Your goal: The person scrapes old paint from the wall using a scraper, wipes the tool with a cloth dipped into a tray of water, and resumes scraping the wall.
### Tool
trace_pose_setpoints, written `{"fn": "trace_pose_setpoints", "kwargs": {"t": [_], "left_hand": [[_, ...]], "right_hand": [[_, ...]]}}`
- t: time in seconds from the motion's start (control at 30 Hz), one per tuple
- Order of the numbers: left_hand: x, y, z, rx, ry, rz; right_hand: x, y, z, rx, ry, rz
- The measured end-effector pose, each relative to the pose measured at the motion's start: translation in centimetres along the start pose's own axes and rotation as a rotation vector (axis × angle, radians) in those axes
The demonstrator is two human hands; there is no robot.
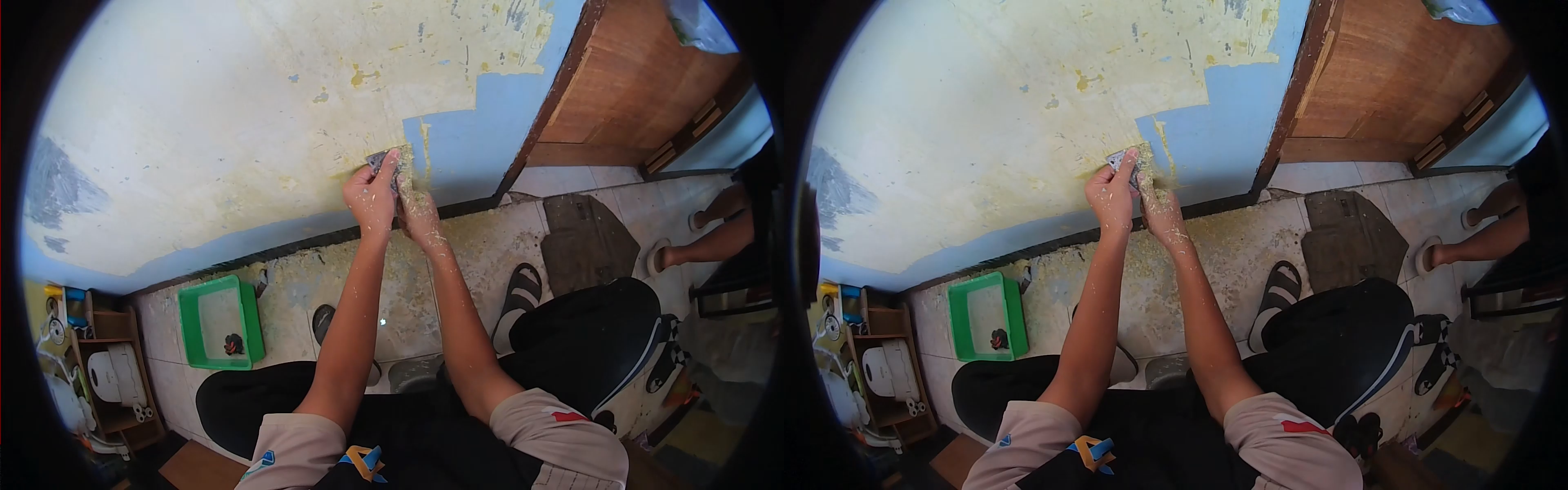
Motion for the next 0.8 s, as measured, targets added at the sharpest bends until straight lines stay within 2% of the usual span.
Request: {"fn": "trace_pose_setpoints", "kwargs": {"t": [0.2, 0.27, 0.4, 0.47, 0.57, 0.8], "left_hand": [[-0.5, 0.4, -0.2, 0.031, 0.006, 0.023], [-0.8, 0.9, -0.2, 0.039, 0.061, 0.059], [-1.8, 1.0, 0.0, 0.032, 0.046, 0.067], [-1.0, 1.4, -0.4, 0.034, 0.149, 0.068], [-2.4, 1.4, 0.5, 0.015, 0.035, 0.112], [-3.0, 1.6, 0.5, 0.014, 0.133, 0.174]], "right_hand": [[0.1, -0.5, 1.0, -0.007, 0.09, 0.077], [0.6, -0.4, 1.5, -0.023, 0.09, 0.012], [1.4, -0.5, 1.8, -0.025, 0.127, 0.035], [1.7, -0.8, 1.8, -0.03, 0.088, 0.06], [2.4, -0.9, 1.9, -0.03, 0.068, 0.056], [3.0, -1.1, 2.4, -0.054, 0.111, 0.023]]}}
Point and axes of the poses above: each hand's wrist, its own y-axis towards the middle knuckle, its own z-axis out of the palm, x = y × z, the point moved 2 cm from there along y, towards the middle knuckle, and after that the axes turned 5 degrees about z, right-handed, at the moved point
